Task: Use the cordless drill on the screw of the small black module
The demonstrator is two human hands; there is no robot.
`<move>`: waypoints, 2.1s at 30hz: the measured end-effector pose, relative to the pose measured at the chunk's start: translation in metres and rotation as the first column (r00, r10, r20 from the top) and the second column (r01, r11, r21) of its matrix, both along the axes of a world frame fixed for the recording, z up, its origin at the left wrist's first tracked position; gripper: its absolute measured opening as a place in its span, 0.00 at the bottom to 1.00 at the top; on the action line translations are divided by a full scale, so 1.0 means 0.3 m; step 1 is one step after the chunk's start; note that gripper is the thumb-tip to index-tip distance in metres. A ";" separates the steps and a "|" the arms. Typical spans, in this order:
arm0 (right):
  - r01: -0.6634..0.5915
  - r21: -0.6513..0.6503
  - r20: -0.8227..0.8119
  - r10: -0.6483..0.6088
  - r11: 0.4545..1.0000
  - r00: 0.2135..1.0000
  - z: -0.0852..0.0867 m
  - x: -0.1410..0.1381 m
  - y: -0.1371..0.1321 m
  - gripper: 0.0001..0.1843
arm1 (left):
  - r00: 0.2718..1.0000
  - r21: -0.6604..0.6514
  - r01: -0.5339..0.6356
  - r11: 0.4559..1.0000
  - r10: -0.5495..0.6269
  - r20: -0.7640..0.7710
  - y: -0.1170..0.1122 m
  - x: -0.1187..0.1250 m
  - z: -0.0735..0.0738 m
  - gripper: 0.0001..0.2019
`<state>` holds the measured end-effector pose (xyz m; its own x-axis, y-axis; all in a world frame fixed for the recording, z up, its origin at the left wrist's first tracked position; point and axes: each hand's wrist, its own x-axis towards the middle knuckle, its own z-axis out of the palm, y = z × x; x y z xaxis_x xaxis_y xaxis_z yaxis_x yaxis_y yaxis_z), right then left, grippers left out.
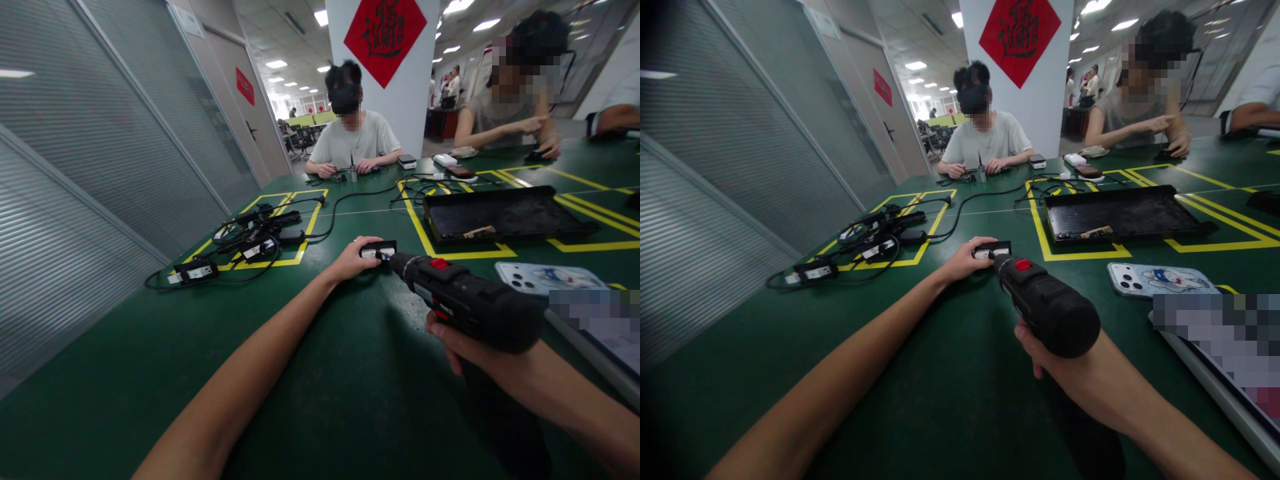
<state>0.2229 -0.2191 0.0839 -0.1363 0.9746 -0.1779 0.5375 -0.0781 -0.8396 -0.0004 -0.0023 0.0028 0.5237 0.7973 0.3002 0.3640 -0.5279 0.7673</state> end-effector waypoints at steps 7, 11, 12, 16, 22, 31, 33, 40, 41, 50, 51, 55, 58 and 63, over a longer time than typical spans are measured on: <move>-0.006 0.020 -0.012 0.006 1.000 1.000 -0.015 0.002 0.001 0.15 | 1.000 0.016 -0.010 1.000 0.010 0.004 -0.006 0.001 -0.002 0.27; -0.012 -0.007 -0.049 0.012 1.000 0.999 -0.010 0.000 -0.001 0.15 | 1.000 0.024 -0.007 1.000 0.007 0.001 -0.005 0.002 -0.003 0.27; -0.011 -0.009 -0.059 0.010 1.000 0.998 -0.008 0.000 -0.001 0.16 | 1.000 0.024 -0.006 1.000 0.006 -0.001 -0.005 0.002 -0.003 0.27; -0.019 0.014 -0.080 0.020 1.000 0.997 0.001 -0.002 -0.002 0.17 | 1.000 0.021 -0.005 1.000 0.005 -0.011 -0.003 0.001 -0.002 0.27; -0.037 0.028 -0.113 0.040 0.999 0.993 0.014 -0.003 -0.007 0.19 | 1.000 0.031 0.002 1.000 -0.002 -0.010 -0.004 -0.003 0.001 0.27; -0.111 -0.114 -0.307 0.071 0.987 0.949 -0.052 0.011 0.026 0.25 | 1.000 0.028 0.011 1.000 -0.011 0.005 -0.004 -0.004 -0.004 0.27; -0.140 -0.154 -0.325 0.084 0.978 0.942 -0.065 0.010 0.033 0.25 | 1.000 0.029 0.012 0.999 -0.013 0.005 -0.004 -0.004 -0.002 0.27; -0.090 -0.189 -0.188 0.054 0.978 0.981 -0.053 -0.024 0.019 0.18 | 1.000 0.024 0.023 0.999 -0.023 0.000 -0.006 -0.006 0.004 0.27; -0.088 -0.187 -0.177 0.054 0.978 0.983 -0.041 -0.032 0.014 0.18 | 1.000 0.021 0.025 0.999 -0.025 0.000 -0.006 -0.006 0.004 0.27; -0.036 -0.195 -0.017 0.034 0.980 0.999 0.092 -0.086 -0.027 0.14 | 1.000 0.007 0.029 1.000 -0.029 0.009 -0.004 -0.003 0.007 0.26; -0.044 -0.187 -0.012 0.043 0.981 0.999 0.093 -0.086 -0.029 0.13 | 1.000 0.006 0.028 1.000 -0.028 0.010 -0.004 -0.003 0.007 0.26; -0.081 -0.181 -0.001 0.082 0.980 0.997 0.087 -0.086 -0.030 0.08 | 1.000 0.002 0.022 1.000 -0.022 0.012 -0.003 -0.004 0.007 0.26; -0.096 -0.183 -0.017 0.094 0.978 0.995 0.079 -0.094 -0.022 0.06 | 1.000 -0.001 0.013 1.000 -0.013 0.011 0.000 -0.010 0.006 0.26; -0.102 -0.175 -0.098 0.086 0.979 0.992 0.053 -0.100 -0.008 0.09 | 1.000 -0.009 -0.002 1.000 0.002 0.012 0.012 -0.025 0.001 0.27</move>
<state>0.1929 -0.2216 0.0999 -0.2489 0.9101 -0.3314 0.4731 -0.1843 -0.8615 -0.0079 0.0014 0.0031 0.5183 0.8011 0.2994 0.3555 -0.5202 0.7766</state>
